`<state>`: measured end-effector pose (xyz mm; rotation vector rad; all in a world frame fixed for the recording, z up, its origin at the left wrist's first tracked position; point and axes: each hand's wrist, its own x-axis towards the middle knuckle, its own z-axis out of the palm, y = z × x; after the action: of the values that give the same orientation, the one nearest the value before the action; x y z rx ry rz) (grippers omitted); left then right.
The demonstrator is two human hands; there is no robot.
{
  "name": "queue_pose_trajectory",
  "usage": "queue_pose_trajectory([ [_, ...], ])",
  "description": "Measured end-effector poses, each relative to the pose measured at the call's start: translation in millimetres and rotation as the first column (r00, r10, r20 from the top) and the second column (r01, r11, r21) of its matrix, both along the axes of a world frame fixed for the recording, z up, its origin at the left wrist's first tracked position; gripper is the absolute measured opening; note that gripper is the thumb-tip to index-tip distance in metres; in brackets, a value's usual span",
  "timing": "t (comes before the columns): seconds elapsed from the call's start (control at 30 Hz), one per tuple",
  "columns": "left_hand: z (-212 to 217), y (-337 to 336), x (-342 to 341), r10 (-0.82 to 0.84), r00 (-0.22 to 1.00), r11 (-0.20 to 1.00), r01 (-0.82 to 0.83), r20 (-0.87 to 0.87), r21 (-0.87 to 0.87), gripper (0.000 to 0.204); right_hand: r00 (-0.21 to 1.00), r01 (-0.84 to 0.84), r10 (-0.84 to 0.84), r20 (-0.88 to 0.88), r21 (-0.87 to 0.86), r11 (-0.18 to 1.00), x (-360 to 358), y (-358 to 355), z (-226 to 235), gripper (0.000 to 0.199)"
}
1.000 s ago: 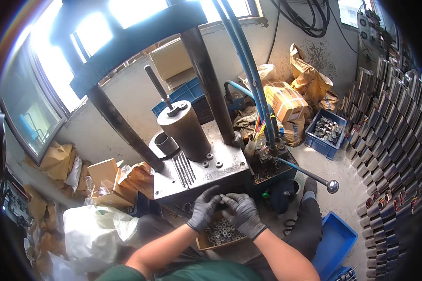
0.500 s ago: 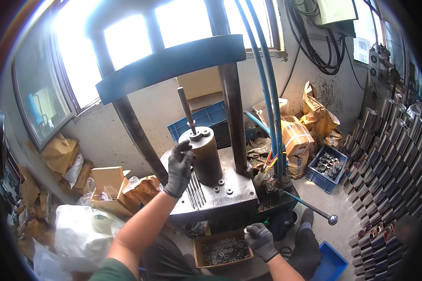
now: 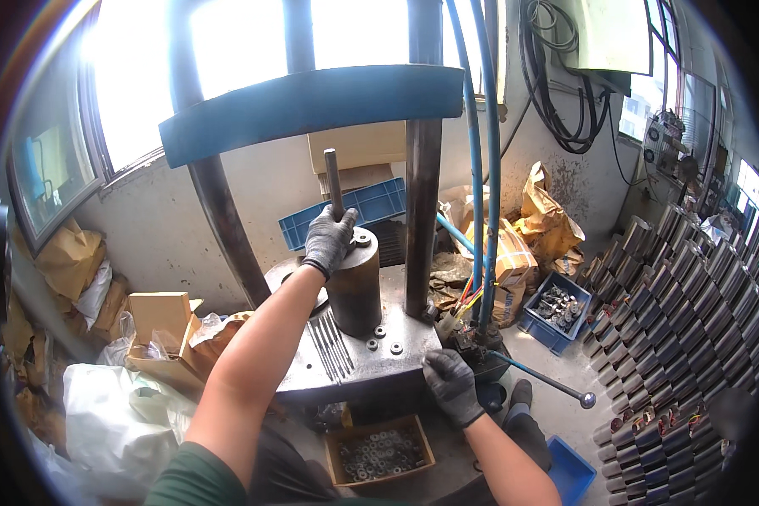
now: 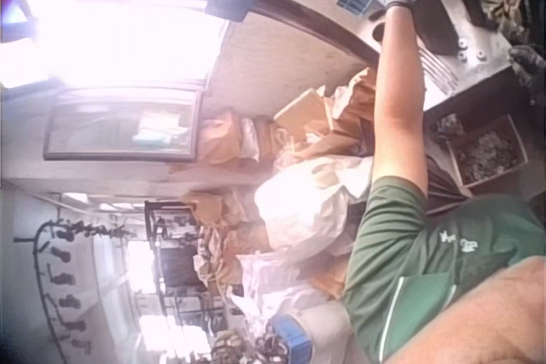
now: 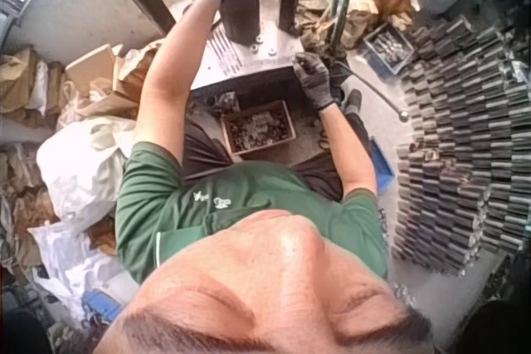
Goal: Assembling metal rods by manually placing washers and spacers onto them using a machine workstation.
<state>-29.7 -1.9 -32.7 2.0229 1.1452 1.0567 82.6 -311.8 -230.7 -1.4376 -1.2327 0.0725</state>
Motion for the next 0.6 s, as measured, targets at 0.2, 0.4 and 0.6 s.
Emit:
queue_pose_trajectory([
  [0.2,-2.5,-5.9,-9.9,0.012,1.000,0.996,-0.011,-0.020,0.085,0.038,0.966,-0.022,-0.026,0.256,0.184,0.983,5.9,139.5,126.1,0.021],
  [0.4,-6.6,-10.9,-1.8,0.014,0.998,0.988,-0.005,-0.053,0.153,0.035,0.902,0.103,-0.067,0.427,-0.061,0.993,19.4,227.8,149.0,0.028],
  [0.6,-12.9,-10.6,-2.8,0.026,1.000,0.983,-0.023,-0.010,0.183,0.034,0.887,0.182,-0.051,0.460,-0.245,0.952,9.7,238.2,153.1,0.035],
])
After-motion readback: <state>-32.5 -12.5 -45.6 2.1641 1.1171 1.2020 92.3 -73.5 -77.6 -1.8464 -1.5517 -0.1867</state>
